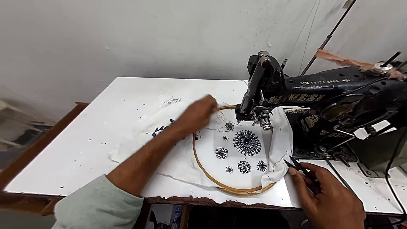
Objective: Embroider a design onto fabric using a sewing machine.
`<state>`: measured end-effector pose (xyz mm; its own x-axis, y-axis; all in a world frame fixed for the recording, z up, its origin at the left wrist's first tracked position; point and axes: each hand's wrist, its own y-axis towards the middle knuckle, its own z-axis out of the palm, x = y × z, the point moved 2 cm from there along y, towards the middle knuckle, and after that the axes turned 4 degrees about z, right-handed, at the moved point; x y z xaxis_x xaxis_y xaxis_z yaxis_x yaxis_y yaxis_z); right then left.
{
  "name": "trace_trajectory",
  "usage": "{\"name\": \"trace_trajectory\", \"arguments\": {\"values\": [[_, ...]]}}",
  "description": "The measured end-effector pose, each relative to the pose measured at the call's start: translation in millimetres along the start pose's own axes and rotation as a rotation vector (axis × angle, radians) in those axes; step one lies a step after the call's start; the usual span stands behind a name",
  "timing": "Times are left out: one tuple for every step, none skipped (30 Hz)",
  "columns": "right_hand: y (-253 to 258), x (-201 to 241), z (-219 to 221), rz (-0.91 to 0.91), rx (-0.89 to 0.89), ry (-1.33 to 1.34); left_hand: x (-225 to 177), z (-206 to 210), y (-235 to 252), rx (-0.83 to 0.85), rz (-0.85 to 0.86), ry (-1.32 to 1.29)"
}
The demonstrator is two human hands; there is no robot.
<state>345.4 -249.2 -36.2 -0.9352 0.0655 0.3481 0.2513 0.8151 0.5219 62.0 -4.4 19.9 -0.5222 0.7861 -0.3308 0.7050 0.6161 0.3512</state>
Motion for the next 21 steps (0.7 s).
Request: {"name": "trace_trajectory", "arguments": {"values": [[0,-3,-2,0.013,0.006,-0.018,17,-15,-1,-0.084,-0.128,0.029],[1,-8,-5,0.021,0.008,-0.044,34,-31,-4,-0.170,-0.256,0.069],[3,-14,-7,0.028,0.010,-0.078,48,-45,-9,-0.235,-0.381,0.117],[5,-21,-10,0.037,0.012,-0.113,59,-56,-14,-0.274,-0.500,0.162],[8,-27,-14,0.045,0.016,-0.144,67,-62,-19,-0.293,-0.587,0.203],[11,-31,-17,0.048,0.021,-0.162,71,-63,-22,-0.292,-0.612,0.230],[14,-31,-21,0.038,0.020,-0.167,70,-61,-23,-0.272,-0.569,0.248],[15,-27,-25,0.016,0.017,-0.159,64,-55,-21,-0.241,-0.475,0.248],[15,-19,-28,-0.020,0.021,-0.136,54,-45,-16,-0.202,-0.354,0.216],[15,-8,-31,-0.067,0.040,-0.099,42,-33,-11,-0.150,-0.234,0.149],[13,4,-31,-0.125,0.075,-0.041,30,-21,-5,-0.072,-0.134,0.075],[11,15,-28,-0.192,0.112,0.024,18,-9,-1,0.016,-0.064,0.006],[8,26,-22,-0.265,0.149,0.079,9,1,1,0.104,-0.019,-0.020],[6,35,-15,-0.331,0.191,0.111,5,7,1,0.175,0.001,-0.010],[4,41,-7,-0.378,0.220,0.111,6,11,-1,0.211,0.009,0.012],[2,42,2,-0.401,0.234,0.100,9,11,-2,0.213,0.005,0.014],[1,41,10,-0.401,0.242,0.101,11,11,-3,0.196,-0.004,0.000],[1,37,15,-0.383,0.249,0.122,13,10,-4,0.174,-0.015,-0.012],[2,34,17,-0.361,0.255,0.154,13,10,-4,0.148,-0.017,-0.017],[4,32,17,-0.343,0.264,0.187,12,10,-5,0.130,-0.006,-0.008],[4,32,17,-0.332,0.270,0.206,10,12,-7,0.126,0.017,0.006]]}}
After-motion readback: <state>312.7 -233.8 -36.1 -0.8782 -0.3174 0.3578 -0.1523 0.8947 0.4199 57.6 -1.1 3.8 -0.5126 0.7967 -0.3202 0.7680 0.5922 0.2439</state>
